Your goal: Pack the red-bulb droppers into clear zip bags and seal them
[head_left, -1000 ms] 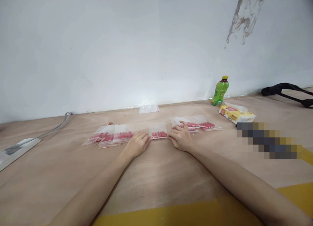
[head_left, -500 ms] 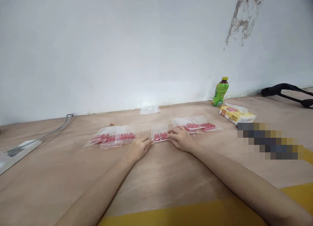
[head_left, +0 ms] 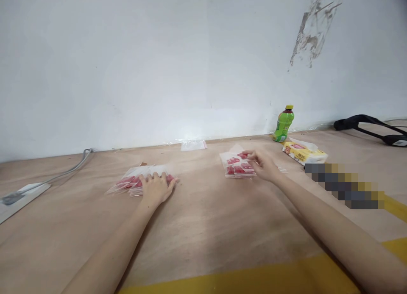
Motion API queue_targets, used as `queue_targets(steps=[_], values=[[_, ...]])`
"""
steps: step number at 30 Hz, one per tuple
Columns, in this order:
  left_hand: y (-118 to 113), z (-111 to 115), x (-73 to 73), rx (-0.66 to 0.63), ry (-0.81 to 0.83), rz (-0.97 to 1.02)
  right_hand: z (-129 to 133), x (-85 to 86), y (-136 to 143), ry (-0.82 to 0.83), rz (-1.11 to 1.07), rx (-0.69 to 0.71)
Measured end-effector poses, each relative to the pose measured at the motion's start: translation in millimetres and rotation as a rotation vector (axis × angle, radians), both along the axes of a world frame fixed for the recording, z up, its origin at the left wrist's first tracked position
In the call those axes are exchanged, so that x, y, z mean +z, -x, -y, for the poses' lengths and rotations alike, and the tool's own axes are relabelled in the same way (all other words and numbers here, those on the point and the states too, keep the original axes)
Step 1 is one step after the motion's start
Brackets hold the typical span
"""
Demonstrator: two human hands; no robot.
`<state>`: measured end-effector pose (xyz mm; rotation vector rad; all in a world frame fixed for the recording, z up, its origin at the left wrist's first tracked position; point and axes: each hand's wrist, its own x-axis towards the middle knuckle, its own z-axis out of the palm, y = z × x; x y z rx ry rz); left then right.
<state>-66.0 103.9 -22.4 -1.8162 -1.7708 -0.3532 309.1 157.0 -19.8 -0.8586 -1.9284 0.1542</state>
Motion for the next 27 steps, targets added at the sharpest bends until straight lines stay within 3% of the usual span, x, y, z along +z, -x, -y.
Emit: queue_targets(steps=[5, 8, 11, 15, 18, 21, 24, 27], values=[[-16.8, -1.1, -1.8, -0.054, 0.117, 0.056, 4.6, -9.7, -63.8, 0.223, 0.071, -0.036], [-39.3, -4.6, -4.6, -0.095, 0.181, 0.110, 12.2, -2.0, -66.0, 0.161, 0.223, -0.233], [-70.4, -6.8, -10.4, -0.129, 0.233, 0.168, 21.2, 10.5, -30.2, -0.002, 0.263, -0.345], [-97.2, -3.0, -17.4, -0.169, 0.241, 0.211, 37.4, 15.4, 45.4, -0.104, 0.376, -0.117], [-86.7, 2.7, -17.9, -0.376, 0.237, 0.222, 44.7, 9.4, 85.5, -0.135, 0.500, 0.008], [-62.0, 5.9, -17.3, -0.661, 0.286, 0.283, 42.2, -0.6, 102.2, -0.127, 0.568, 0.060], [-47.2, 5.4, -18.4, -0.725, 0.294, 0.381, 34.8, -12.2, 108.5, -0.115, 0.566, 0.103], [-47.4, 3.0, -19.6, -0.737, 0.282, 0.408, 29.8, -22.4, 112.5, -0.093, 0.474, 0.132]])
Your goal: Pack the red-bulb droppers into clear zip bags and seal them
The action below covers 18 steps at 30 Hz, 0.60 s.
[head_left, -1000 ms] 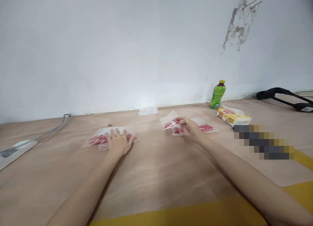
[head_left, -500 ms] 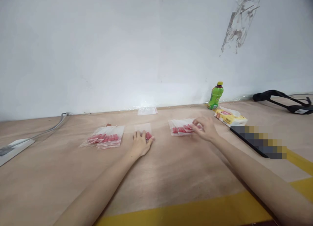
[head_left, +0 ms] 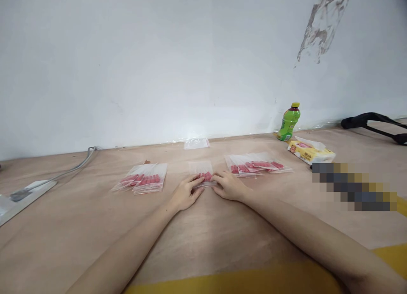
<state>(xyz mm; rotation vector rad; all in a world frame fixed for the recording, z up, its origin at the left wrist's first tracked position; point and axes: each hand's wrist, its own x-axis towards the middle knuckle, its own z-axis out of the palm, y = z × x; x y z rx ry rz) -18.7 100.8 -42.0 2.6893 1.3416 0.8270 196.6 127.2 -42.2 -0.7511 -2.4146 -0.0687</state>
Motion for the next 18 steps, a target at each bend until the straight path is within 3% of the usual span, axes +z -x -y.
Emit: queue_targets(steps=[5, 8, 12, 18], values=[[-4.9, -3.5, 1.2, -0.016, -0.021, 0.004, -4.4, -9.4, -2.2, 0.054, -0.219, 0.081], [-4.2, -4.5, 0.9, -0.022, -0.038, -0.003, -8.8, -12.8, -5.7, 0.033, -0.250, 0.048], [-3.7, -2.6, 0.5, -0.003, -0.079, -0.016, -13.5, -13.6, -6.5, -0.032, -0.165, -0.006], [-12.2, 2.5, 8.5, 0.021, -0.210, -0.058, -11.1, -5.2, -4.9, -0.253, 0.024, -0.068]])
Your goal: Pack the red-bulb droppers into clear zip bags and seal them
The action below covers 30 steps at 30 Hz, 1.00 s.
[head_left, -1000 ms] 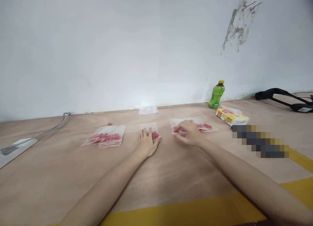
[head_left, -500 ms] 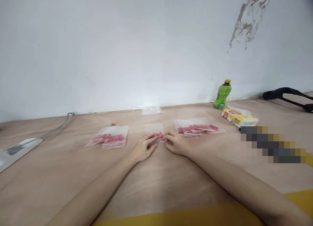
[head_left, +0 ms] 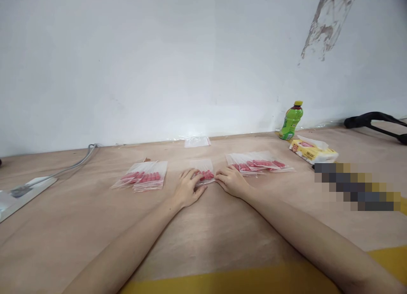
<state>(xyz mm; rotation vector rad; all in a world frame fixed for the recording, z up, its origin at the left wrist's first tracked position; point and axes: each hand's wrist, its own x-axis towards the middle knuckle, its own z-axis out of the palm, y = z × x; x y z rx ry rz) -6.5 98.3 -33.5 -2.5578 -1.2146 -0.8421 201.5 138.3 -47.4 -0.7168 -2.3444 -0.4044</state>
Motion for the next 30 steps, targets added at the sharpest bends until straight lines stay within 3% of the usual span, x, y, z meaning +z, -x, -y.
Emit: queue_targets(steps=[10, 25, 30], values=[[-27.6, -23.2, -8.1, -0.131, -0.180, -0.119, 3.8, 3.0, 1.6, -0.098, 0.077, -0.029], [-26.6, -24.7, -2.8, -0.202, -0.254, -0.175, 5.2, 4.7, 5.2, -0.096, 0.041, -0.019], [-11.0, -19.5, -0.7, -0.154, -0.251, -0.092, 6.1, 6.3, -0.6, -0.037, -0.048, -0.077]])
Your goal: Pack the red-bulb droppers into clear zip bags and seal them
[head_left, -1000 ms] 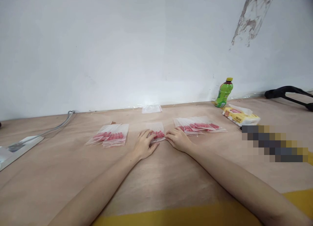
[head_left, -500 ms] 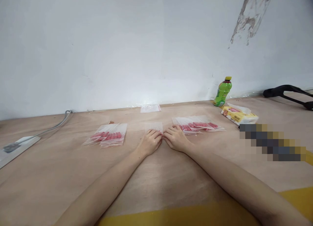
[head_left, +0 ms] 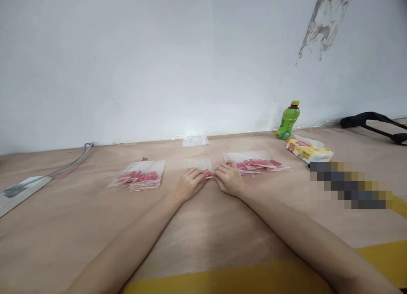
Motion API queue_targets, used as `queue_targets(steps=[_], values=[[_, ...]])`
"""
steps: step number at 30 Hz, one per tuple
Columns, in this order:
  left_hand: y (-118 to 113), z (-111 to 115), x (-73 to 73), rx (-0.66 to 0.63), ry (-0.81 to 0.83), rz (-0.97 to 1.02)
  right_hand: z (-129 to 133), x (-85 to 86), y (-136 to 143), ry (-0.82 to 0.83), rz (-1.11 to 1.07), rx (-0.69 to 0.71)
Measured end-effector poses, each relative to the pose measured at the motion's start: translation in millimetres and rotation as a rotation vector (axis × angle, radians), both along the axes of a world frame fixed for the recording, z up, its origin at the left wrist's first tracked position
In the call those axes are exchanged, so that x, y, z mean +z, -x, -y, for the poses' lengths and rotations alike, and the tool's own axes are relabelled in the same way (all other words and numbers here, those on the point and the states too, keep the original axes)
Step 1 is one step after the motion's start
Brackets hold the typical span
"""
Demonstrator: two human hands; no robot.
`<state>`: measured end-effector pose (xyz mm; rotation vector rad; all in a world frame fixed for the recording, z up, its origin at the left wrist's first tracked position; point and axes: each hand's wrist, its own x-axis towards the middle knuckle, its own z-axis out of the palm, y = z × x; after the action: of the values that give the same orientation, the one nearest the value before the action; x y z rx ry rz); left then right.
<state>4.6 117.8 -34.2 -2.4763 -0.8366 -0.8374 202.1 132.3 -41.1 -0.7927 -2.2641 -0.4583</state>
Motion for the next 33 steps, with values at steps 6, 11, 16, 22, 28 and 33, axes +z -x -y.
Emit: queue_targets(steps=[6, 11, 16, 22, 28, 33], values=[[19.9, 8.1, 1.2, 0.022, 0.023, 0.046, -5.0, -2.1, -5.1, -0.003, -0.013, 0.041], [11.5, 3.6, -1.2, 0.024, 0.030, 0.043, -4.8, -0.9, 0.7, -0.013, 0.020, 0.055], [-2.0, -2.8, -4.1, 0.005, 0.024, 0.014, -3.2, 0.8, 3.6, -0.013, 0.044, 0.038], [-6.3, -3.8, -3.8, -0.005, 0.019, -0.035, -2.5, -1.4, 5.8, -0.023, 0.041, 0.046], [-7.2, -3.6, -1.9, -0.010, 0.014, -0.091, -1.0, -2.3, 8.3, -0.029, 0.057, 0.062], [-6.6, -1.2, 0.9, 0.029, -0.013, -0.106, 1.0, -1.0, 9.2, -0.029, 0.049, 0.033]])
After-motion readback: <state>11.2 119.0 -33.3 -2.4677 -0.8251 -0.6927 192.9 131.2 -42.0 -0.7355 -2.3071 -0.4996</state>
